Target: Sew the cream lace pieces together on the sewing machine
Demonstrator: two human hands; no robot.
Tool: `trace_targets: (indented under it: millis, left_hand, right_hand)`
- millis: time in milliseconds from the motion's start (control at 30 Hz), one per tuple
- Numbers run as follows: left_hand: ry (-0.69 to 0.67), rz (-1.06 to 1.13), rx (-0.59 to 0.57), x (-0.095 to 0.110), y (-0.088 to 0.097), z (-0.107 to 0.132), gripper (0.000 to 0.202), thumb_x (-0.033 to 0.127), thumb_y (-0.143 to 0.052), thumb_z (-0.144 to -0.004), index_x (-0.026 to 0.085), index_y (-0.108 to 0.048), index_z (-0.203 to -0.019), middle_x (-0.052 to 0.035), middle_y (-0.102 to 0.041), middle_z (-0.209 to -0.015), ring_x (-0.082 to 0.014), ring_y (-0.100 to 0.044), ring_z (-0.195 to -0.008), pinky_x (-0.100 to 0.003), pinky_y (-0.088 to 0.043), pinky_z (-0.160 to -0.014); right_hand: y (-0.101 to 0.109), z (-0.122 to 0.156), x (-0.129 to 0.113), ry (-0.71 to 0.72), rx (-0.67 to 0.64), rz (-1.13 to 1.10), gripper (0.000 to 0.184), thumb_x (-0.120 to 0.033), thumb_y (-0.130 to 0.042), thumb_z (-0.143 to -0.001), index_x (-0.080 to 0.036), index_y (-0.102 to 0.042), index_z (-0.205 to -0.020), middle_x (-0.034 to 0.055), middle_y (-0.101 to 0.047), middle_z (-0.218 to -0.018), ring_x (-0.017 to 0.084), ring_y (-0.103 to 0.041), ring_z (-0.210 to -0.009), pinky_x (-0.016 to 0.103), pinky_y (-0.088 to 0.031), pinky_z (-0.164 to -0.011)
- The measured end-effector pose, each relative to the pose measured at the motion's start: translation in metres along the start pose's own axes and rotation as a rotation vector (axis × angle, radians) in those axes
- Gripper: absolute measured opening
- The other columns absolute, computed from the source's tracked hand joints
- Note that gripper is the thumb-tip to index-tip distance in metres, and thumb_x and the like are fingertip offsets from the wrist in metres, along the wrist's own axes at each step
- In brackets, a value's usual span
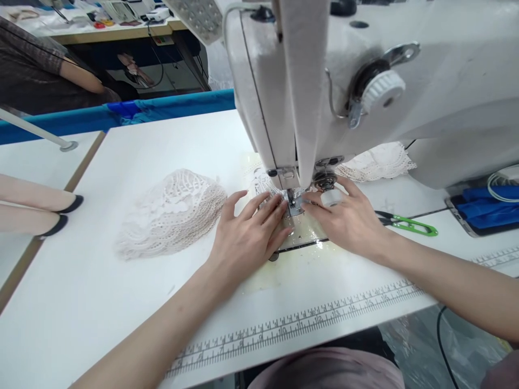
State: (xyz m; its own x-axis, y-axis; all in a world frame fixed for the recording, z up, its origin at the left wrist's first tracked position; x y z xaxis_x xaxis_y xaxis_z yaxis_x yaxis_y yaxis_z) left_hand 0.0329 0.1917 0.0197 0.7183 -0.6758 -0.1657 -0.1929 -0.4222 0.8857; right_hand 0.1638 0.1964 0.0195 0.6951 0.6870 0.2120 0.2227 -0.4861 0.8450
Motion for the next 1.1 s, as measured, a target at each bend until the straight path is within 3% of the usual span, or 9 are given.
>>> trace_targets:
  millis: [200,333,467,567,667,767,900,1000,1100]
  left_hand:
    - [0.073,-0.022,-0.006,-0.007,-0.003,0.001,0.042,0.037,-0.053,-0.094,0.01,-0.056,-0.126,-0.0129,-0.065,-0.125,-0.0291,-0.058,-0.119,-0.048,-0.04,-0.104]
    - [0.057,-0.06,0.016,0.001,0.004,0.0,0.034,0.035,-0.056,-0.092,0.01,-0.063,-0.114,-0.0117,-0.071,-0.107,-0.0272,-0.067,-0.095,-0.047,-0.049,-0.09]
    - [-0.263,0.121,0.063,0.041,0.023,0.009,0.019,0.03,-0.06,-0.09,0.013,-0.068,-0.087,-0.0051,-0.072,-0.086,-0.0183,-0.066,-0.078,-0.032,-0.052,-0.067]
    - [-0.453,0.233,0.202,0.057,0.042,0.02,0.014,0.029,-0.062,-0.089,0.017,-0.065,-0.082,0.0004,-0.072,-0.081,-0.0131,-0.065,-0.071,-0.026,-0.05,-0.06]
    - [-0.118,0.141,0.215,0.03,0.042,0.014,0.01,0.026,-0.063,-0.087,0.016,-0.063,-0.087,0.0001,-0.072,-0.08,-0.011,-0.062,-0.06,-0.025,-0.042,-0.048]
    - [0.182,0.035,0.0,0.002,0.021,0.01,0.022,0.035,-0.06,-0.089,0.014,-0.061,-0.096,-0.0021,-0.07,-0.084,-0.0125,-0.059,-0.055,-0.026,-0.032,-0.04]
    - [0.225,0.034,-0.091,-0.002,0.007,0.009,0.018,0.032,-0.053,-0.093,0.016,-0.062,-0.093,0.0002,-0.066,-0.076,-0.0122,-0.056,-0.053,-0.027,-0.027,-0.04]
    - [0.248,0.122,-0.035,-0.001,0.011,0.01,0.018,0.026,-0.05,-0.095,0.018,-0.064,-0.087,0.0007,-0.067,-0.076,-0.0103,-0.057,-0.054,-0.025,-0.031,-0.043]
    - [0.306,0.369,0.061,-0.004,0.022,0.011,0.013,0.022,-0.052,-0.094,0.019,-0.064,-0.087,0.0017,-0.069,-0.08,-0.0069,-0.057,-0.053,-0.021,-0.039,-0.045]
  right_hand:
    - [0.004,0.0,-0.002,-0.014,0.01,-0.043,0.028,-0.003,-0.043,-0.089,-0.016,-0.068,-0.094,0.0035,-0.074,-0.1,0.017,-0.062,-0.089,0.036,-0.041,-0.093]
    - [0.006,-0.001,-0.008,-0.016,0.034,-0.134,0.032,-0.001,-0.039,-0.09,-0.011,-0.066,-0.104,0.0078,-0.072,-0.108,0.017,-0.062,-0.083,0.033,-0.046,-0.084]
    - [0.0,-0.001,-0.021,0.072,-0.038,-0.323,0.038,-0.006,-0.038,-0.095,-0.007,-0.054,-0.129,0.0109,-0.06,-0.132,0.02,-0.058,-0.114,0.037,-0.046,-0.098]
    - [0.003,0.002,-0.033,0.227,-0.029,-0.468,0.028,-0.011,-0.045,-0.095,-0.011,-0.063,-0.116,0.0064,-0.067,-0.123,0.018,-0.059,-0.116,0.037,-0.044,-0.104]
    - [0.014,0.003,-0.032,0.269,0.036,-0.567,0.026,-0.006,-0.046,-0.091,-0.017,-0.069,-0.086,-0.0002,-0.075,-0.095,0.013,-0.066,-0.09,0.031,-0.048,-0.095]
    - [0.021,0.002,-0.028,0.263,0.054,-0.616,0.033,-0.001,-0.041,-0.088,-0.018,-0.065,-0.073,-0.003,-0.074,-0.079,0.01,-0.065,-0.074,0.028,-0.05,-0.084]
    - [0.021,0.002,-0.026,0.25,0.013,-0.647,0.036,0.001,-0.036,-0.085,-0.019,-0.059,-0.065,-0.0035,-0.069,-0.067,0.008,-0.061,-0.064,0.026,-0.048,-0.076]
    - [0.02,0.003,-0.024,0.218,0.029,-0.639,0.034,-0.001,-0.036,-0.082,-0.019,-0.058,-0.064,-0.0038,-0.066,-0.063,0.009,-0.06,-0.062,0.028,-0.047,-0.07]
    - [0.023,0.004,-0.011,-0.003,0.11,-0.665,0.019,-0.01,-0.045,-0.084,-0.017,-0.063,-0.081,0.001,-0.069,-0.078,0.011,-0.06,-0.064,0.025,-0.046,-0.058]
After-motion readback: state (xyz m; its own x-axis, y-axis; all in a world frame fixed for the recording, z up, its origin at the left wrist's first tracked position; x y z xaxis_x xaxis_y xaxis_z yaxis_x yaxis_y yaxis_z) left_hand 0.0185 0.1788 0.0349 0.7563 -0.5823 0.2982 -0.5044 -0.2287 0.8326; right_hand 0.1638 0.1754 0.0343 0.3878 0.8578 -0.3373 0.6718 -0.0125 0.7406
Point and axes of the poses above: each hand's wrist, its own z-axis away from the middle knuckle, its own y-axis out of the back of the hand, x = y × z, the point moved 7 cm from there along -z, towards the middle knuckle
